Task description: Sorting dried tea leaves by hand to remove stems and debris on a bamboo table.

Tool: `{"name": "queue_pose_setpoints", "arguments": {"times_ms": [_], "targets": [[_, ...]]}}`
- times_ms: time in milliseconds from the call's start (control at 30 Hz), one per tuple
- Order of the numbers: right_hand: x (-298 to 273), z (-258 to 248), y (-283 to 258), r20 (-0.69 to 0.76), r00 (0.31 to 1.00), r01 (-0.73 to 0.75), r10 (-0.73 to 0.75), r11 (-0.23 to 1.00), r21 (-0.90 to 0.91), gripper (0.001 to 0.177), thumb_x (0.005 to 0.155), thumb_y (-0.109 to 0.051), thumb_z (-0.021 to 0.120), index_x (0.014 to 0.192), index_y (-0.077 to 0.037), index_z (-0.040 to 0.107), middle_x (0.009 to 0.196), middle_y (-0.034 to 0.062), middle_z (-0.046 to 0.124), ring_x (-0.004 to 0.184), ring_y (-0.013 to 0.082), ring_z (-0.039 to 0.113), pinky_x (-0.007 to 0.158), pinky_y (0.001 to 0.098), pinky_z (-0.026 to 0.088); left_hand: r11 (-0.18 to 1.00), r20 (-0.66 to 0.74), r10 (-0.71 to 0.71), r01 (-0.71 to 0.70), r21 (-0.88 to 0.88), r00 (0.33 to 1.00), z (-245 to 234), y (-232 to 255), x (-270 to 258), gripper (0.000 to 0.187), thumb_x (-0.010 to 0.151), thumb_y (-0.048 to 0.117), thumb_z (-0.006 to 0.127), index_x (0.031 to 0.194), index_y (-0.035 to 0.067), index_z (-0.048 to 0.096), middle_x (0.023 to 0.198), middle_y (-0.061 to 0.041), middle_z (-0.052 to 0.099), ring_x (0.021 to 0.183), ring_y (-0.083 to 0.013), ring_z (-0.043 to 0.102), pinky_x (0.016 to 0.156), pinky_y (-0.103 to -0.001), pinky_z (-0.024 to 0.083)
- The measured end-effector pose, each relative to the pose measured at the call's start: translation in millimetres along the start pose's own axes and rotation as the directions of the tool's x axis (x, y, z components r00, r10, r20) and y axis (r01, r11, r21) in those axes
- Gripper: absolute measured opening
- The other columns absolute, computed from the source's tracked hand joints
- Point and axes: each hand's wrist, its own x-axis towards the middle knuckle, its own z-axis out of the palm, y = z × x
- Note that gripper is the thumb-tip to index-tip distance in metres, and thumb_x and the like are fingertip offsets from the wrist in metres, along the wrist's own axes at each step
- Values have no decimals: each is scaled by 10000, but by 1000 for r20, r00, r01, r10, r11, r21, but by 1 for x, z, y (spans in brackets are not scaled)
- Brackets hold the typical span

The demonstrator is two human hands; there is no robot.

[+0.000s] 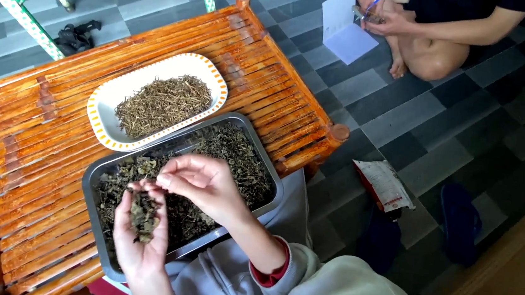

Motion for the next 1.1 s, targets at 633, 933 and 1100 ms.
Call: {"name": "queue_pose_setpoints", "arguments": {"times_ms": [633, 933, 1100], "targets": [[168, -71, -10, 221, 933, 124, 285, 322, -938, 384, 831, 76, 519, 506, -107, 428, 638, 35, 570, 734, 170, 759, 897, 435, 491, 996, -119, -64, 57, -63, 991, -9, 4, 10, 117, 963, 15, 573, 1065, -19, 619, 1118, -188, 592, 1052, -263, 607, 970, -374, 584], [214, -62, 61, -43, 854, 14, 518, -106, -994, 304, 827, 272, 468, 917, 8, 587, 752, 58, 512, 625, 195, 485, 577, 353, 451, 998, -101, -48, 43, -45, 994, -7, 4, 4, 112, 974, 4, 549, 1070, -21, 602, 1127, -213, 573, 1009, -259, 607, 940, -379, 613], [188, -60, 12, -29, 866, 16, 500, -87, -996, 280, 894, 293, 434, 917, 96, 632, 714, 93, 539, 561, 159, 533, 530, 251, 583, 998, -79, -57, 54, -37, 995, -16, 4, 15, 110, 977, 20, 543, 1053, -30, 605, 1132, -212, 575, 1037, -281, 605, 962, -389, 596]]}}
